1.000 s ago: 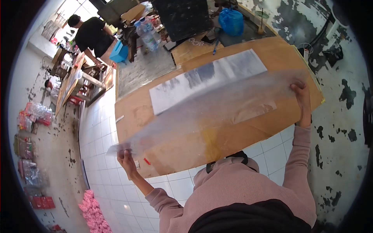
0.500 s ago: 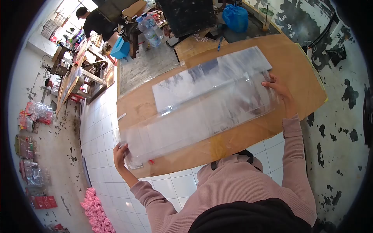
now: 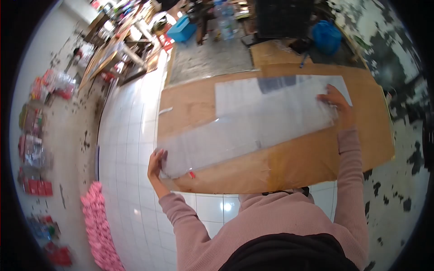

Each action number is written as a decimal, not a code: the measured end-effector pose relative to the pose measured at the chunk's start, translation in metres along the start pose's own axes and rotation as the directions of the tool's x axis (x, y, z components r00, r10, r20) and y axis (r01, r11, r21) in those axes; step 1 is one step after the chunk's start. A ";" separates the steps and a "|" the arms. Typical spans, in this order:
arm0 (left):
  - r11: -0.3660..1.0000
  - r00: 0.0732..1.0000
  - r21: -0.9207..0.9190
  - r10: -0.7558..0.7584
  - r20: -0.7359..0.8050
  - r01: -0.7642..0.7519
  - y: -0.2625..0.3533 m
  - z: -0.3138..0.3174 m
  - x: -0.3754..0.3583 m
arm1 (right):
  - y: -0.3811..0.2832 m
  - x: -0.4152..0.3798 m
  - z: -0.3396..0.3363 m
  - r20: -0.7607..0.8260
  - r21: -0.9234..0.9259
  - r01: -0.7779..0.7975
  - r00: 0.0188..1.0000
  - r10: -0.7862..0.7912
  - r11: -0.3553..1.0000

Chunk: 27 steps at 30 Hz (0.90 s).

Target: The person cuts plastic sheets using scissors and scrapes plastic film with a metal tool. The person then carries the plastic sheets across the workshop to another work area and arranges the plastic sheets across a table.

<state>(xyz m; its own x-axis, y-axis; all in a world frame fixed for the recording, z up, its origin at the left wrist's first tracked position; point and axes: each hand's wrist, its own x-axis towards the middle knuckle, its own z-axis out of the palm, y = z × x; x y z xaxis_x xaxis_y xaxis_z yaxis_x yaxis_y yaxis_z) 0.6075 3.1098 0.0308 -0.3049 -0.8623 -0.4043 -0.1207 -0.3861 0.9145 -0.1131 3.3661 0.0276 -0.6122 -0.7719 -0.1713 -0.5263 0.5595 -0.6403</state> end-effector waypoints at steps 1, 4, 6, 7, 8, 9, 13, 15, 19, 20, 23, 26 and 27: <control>1.000 1.000 -0.029 0.004 -0.001 -0.004 0.002 0.003 -0.002 | -0.028 -0.015 -0.007 0.050 0.166 -0.092 0.995 0.085 0.982; 0.999 1.000 -0.032 -0.017 0.009 0.017 0.001 -0.002 0.000 | -0.069 -0.055 -0.026 0.267 0.623 -0.106 0.960 -0.082 0.775; 0.997 1.000 0.069 0.018 0.017 -0.020 -0.010 -0.014 0.012 | -0.041 -0.044 -0.017 0.305 0.398 -0.105 0.952 -0.023 0.911; 0.992 0.999 0.123 0.032 0.028 -0.035 -0.014 -0.017 0.013 | -0.037 -0.046 -0.009 0.191 0.347 -0.044 0.981 -0.024 0.937; 0.983 0.997 0.167 0.082 -0.010 -0.080 -0.012 -0.011 0.007 | -0.033 -0.053 -0.001 0.072 0.292 0.008 0.997 -0.030 0.957; 0.969 0.990 0.215 0.134 -0.042 -0.122 -0.010 -0.002 0.003 | -0.029 -0.059 0.005 -0.051 0.233 0.051 0.998 -0.040 0.971; 0.946 0.956 0.173 0.288 -0.060 -0.275 0.018 0.022 -0.023 | -0.040 -0.110 -0.030 0.015 0.420 0.118 0.990 -0.137 0.900; 0.918 0.923 0.133 0.382 -0.040 -0.374 0.035 0.035 -0.035 | -0.045 -0.140 -0.049 -0.080 0.436 0.122 0.992 -0.097 0.892; 0.859 0.857 -0.039 0.503 -0.111 -0.510 0.064 0.069 -0.058 | -0.010 -0.175 -0.071 -0.294 0.529 0.241 0.952 -0.091 0.814; 0.851 0.855 -0.091 0.506 -0.118 -0.516 0.062 0.071 -0.058 | 0.000 -0.184 -0.069 -0.346 0.577 0.268 0.936 -0.066 0.772; 0.851 0.851 -0.029 0.524 -0.021 -0.525 0.050 0.081 -0.056 | 0.065 -0.202 -0.064 -0.332 0.644 0.341 0.931 -0.151 0.685; 0.865 0.868 0.078 0.495 0.036 -0.496 0.027 0.101 -0.046 | 0.087 -0.197 -0.051 -0.221 0.682 0.371 0.926 -0.306 0.630; 0.868 0.870 0.067 0.490 0.049 -0.492 0.025 0.105 -0.040 | 0.089 -0.199 -0.046 -0.178 0.696 0.368 0.920 -0.348 0.617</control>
<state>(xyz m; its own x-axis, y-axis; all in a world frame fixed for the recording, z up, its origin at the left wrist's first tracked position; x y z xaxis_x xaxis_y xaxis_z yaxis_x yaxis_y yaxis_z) 0.5176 3.1692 0.0713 -0.3712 -0.9235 0.0971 -0.0183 0.1118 0.9936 -0.0658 3.5834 0.0389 -0.4852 -0.8515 0.1987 -0.1397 -0.1488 -0.9789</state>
